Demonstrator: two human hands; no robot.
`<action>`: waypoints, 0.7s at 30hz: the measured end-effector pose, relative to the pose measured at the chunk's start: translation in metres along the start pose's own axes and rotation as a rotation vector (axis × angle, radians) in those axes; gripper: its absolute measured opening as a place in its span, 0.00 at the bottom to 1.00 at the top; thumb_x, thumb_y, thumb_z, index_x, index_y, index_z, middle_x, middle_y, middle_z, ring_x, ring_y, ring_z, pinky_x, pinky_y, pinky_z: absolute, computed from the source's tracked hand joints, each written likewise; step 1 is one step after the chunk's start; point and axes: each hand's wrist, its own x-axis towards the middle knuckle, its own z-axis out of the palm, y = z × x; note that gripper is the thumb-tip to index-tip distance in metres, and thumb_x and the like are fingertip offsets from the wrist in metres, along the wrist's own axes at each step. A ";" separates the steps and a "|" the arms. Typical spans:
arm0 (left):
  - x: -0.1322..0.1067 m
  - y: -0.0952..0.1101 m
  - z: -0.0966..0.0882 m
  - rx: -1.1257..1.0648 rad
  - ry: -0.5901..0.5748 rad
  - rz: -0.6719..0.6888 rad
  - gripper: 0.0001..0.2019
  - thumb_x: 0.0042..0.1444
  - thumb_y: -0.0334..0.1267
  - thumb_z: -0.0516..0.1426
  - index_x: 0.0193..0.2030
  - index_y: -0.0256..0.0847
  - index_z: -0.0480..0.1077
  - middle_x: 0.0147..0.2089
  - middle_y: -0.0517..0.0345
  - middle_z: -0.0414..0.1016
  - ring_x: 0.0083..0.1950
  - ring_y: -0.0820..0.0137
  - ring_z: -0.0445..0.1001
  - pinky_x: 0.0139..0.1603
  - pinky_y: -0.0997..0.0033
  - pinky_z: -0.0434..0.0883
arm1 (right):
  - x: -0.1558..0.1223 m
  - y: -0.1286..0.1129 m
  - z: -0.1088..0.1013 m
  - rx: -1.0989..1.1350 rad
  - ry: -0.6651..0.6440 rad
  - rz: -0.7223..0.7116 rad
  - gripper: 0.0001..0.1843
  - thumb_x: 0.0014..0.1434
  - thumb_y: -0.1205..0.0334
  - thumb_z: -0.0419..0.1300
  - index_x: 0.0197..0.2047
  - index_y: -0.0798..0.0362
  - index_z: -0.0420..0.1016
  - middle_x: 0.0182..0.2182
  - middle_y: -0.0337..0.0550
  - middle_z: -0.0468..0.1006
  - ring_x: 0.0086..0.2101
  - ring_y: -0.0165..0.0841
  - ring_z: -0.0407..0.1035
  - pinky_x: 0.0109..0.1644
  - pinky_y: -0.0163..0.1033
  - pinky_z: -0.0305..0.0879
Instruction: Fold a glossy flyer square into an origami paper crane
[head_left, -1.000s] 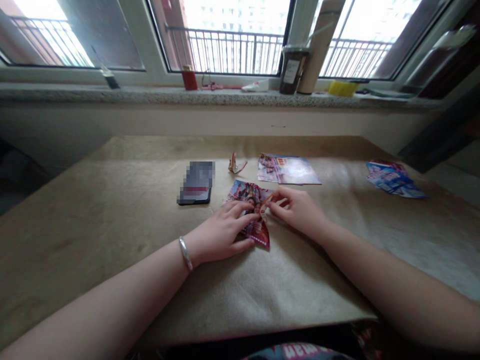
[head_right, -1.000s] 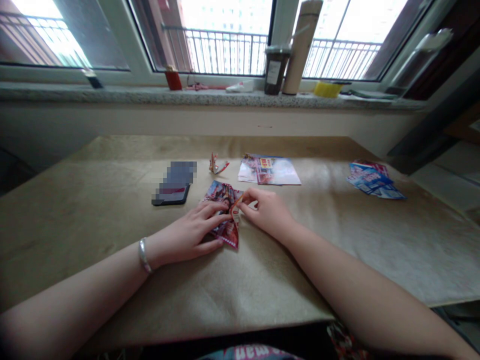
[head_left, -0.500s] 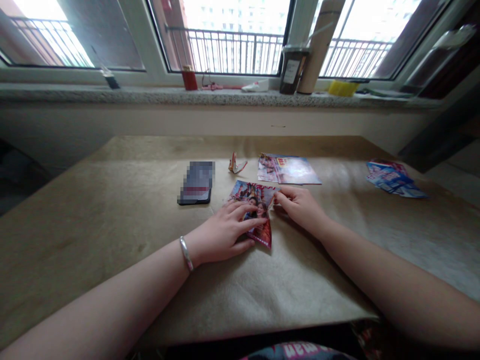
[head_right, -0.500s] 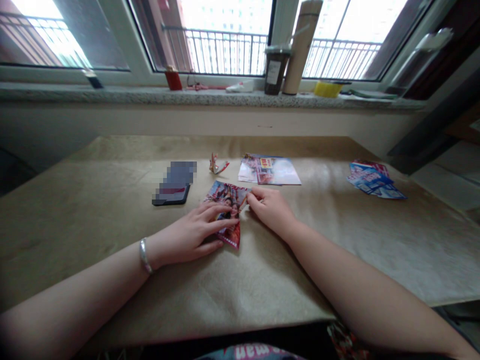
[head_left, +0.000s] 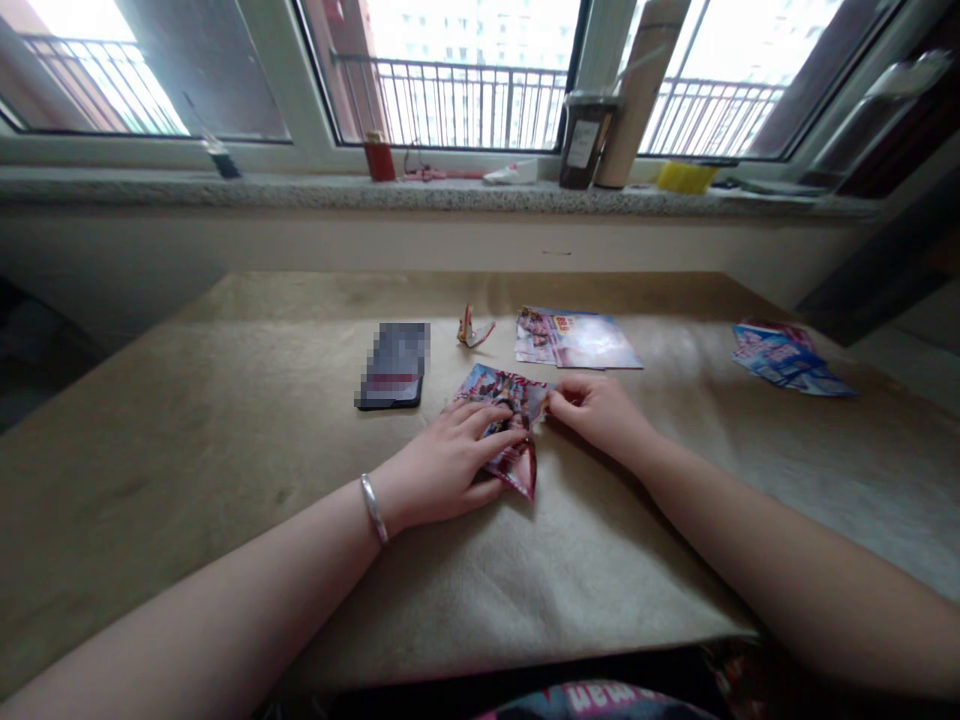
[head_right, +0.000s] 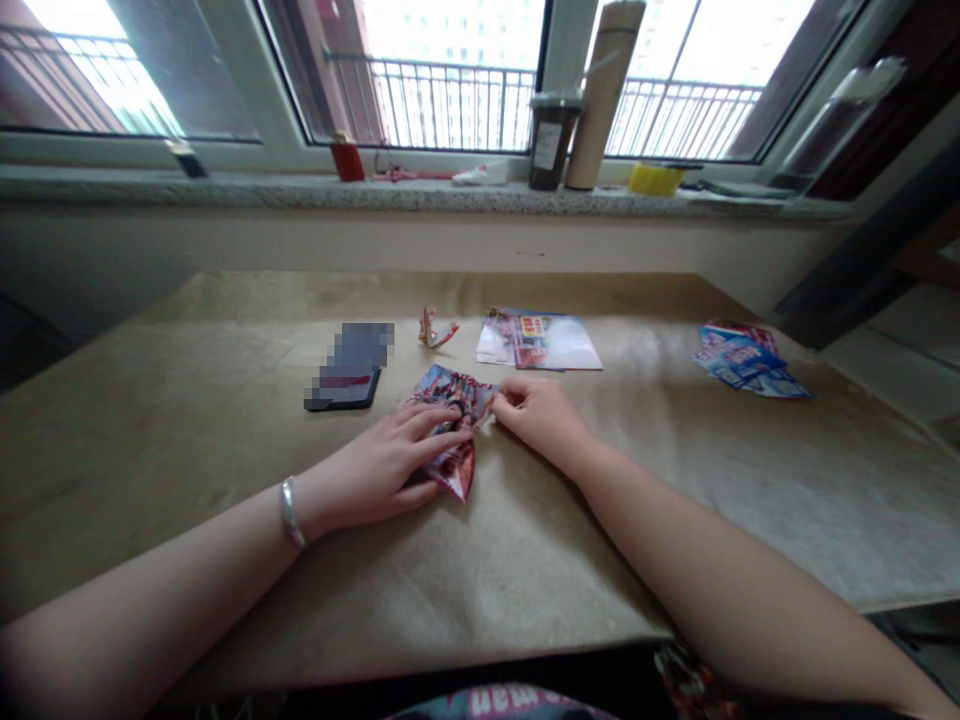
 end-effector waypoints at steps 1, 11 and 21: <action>0.000 0.000 0.000 -0.002 0.002 -0.023 0.26 0.55 0.44 0.54 0.62 0.47 0.58 0.63 0.51 0.57 0.64 0.56 0.55 0.65 0.49 0.52 | -0.001 0.000 0.001 0.005 -0.009 0.006 0.13 0.51 0.58 0.52 0.20 0.54 0.65 0.17 0.35 0.65 0.21 0.26 0.59 0.24 0.31 0.52; 0.001 0.001 0.003 -0.068 0.215 -0.064 0.35 0.51 0.36 0.56 0.65 0.36 0.47 0.65 0.39 0.49 0.66 0.55 0.51 0.66 0.55 0.56 | -0.012 -0.015 -0.004 -0.052 -0.075 -0.184 0.04 0.50 0.65 0.55 0.27 0.55 0.70 0.25 0.40 0.75 0.26 0.29 0.68 0.30 0.32 0.63; 0.001 -0.001 0.000 0.135 0.408 -0.073 0.32 0.53 0.35 0.55 0.64 0.37 0.50 0.65 0.44 0.53 0.68 0.54 0.44 0.68 0.49 0.48 | -0.018 -0.020 -0.006 -0.103 -0.101 -0.444 0.08 0.54 0.68 0.55 0.37 0.51 0.73 0.39 0.41 0.79 0.38 0.31 0.72 0.42 0.37 0.68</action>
